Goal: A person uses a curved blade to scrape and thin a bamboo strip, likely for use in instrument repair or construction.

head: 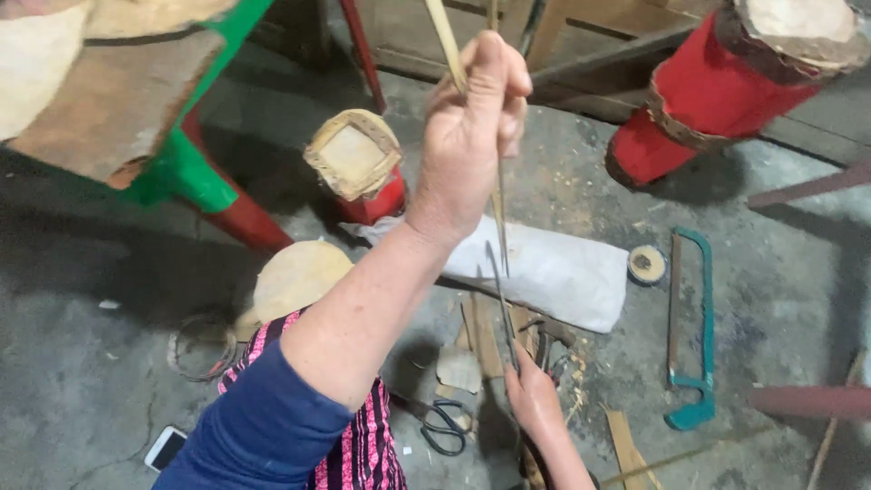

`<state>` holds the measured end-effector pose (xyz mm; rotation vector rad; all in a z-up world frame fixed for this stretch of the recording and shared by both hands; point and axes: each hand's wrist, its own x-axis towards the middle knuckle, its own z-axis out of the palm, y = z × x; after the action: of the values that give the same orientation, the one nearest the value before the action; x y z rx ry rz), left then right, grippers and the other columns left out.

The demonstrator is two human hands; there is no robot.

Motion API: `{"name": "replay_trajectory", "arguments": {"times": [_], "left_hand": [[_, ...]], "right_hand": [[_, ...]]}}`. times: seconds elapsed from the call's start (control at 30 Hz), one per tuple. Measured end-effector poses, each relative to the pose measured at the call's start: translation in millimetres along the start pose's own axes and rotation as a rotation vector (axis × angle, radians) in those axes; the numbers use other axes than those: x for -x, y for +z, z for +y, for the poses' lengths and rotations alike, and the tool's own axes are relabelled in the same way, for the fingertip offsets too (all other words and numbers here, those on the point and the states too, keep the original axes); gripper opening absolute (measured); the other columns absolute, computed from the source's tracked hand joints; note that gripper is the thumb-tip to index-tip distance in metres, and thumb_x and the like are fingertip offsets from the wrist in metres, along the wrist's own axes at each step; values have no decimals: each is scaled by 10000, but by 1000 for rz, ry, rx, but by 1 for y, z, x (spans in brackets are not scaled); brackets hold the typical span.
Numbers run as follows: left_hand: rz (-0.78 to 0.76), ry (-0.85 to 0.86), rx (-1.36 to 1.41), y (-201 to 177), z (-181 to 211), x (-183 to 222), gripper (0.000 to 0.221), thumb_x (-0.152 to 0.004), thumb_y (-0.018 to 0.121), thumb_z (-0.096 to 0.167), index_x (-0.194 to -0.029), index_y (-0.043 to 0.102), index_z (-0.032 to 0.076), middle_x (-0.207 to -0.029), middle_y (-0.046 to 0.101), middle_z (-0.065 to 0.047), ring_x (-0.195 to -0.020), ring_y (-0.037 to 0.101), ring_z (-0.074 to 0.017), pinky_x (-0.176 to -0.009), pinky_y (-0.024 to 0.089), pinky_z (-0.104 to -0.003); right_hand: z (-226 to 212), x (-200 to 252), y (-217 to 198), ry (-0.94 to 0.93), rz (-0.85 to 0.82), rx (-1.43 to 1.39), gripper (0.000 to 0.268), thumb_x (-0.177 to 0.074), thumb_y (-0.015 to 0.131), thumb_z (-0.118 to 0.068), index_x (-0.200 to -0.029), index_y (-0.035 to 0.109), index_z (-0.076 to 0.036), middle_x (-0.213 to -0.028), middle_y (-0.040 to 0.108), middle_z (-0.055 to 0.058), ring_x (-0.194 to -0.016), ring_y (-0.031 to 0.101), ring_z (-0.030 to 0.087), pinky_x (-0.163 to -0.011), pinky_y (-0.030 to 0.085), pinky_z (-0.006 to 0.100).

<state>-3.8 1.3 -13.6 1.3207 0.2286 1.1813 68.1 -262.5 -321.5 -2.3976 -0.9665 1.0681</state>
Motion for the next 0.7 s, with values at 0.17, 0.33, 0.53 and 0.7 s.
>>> {"name": "replay_trajectory", "arguments": {"times": [0.17, 0.33, 0.53, 0.7], "left_hand": [[68, -188, 79, -26, -13, 1, 303, -1062, 466, 364, -1014, 668, 144, -706, 564, 52, -672, 536, -72, -670, 462, -204], [253, -297, 264, -50, -8, 0, 271, -1081, 497, 256, -1238, 671, 121, -888, 765, -37, -808, 720, -167, -816, 527, -322], [236, -385, 319, -50, 5, -1, 301, -1098, 449, 205, -1349, 599, 132, -1162, 767, -177, -978, 760, -247, -840, 603, -333], [207, -385, 385, -52, 7, -1, 305, -1100, 446, 188, -1360, 590, 120, -1190, 753, -197, -1005, 762, -284, -900, 605, -394]], "right_hand": [[-21, 6, -14, 140, -12, 264, 650, -1033, 421, -255, -1653, 228, -271, -610, 592, 78, -497, 453, 247, -492, 291, 384], [-22, -1, 33, 26, -135, 471, 790, -1006, 463, -178, -1680, 52, -224, -693, 600, -35, -543, 553, 95, -421, 490, 209], [27, -22, 111, -67, -266, 521, 682, -1003, 483, -392, -1620, 203, -311, -1075, 716, 168, -954, 688, 424, -778, 550, 544], [-37, -5, 27, 185, -207, 84, 611, -939, 545, -425, -1539, 438, -380, -1363, 645, 45, -1221, 638, 240, -972, 536, 404]]}}
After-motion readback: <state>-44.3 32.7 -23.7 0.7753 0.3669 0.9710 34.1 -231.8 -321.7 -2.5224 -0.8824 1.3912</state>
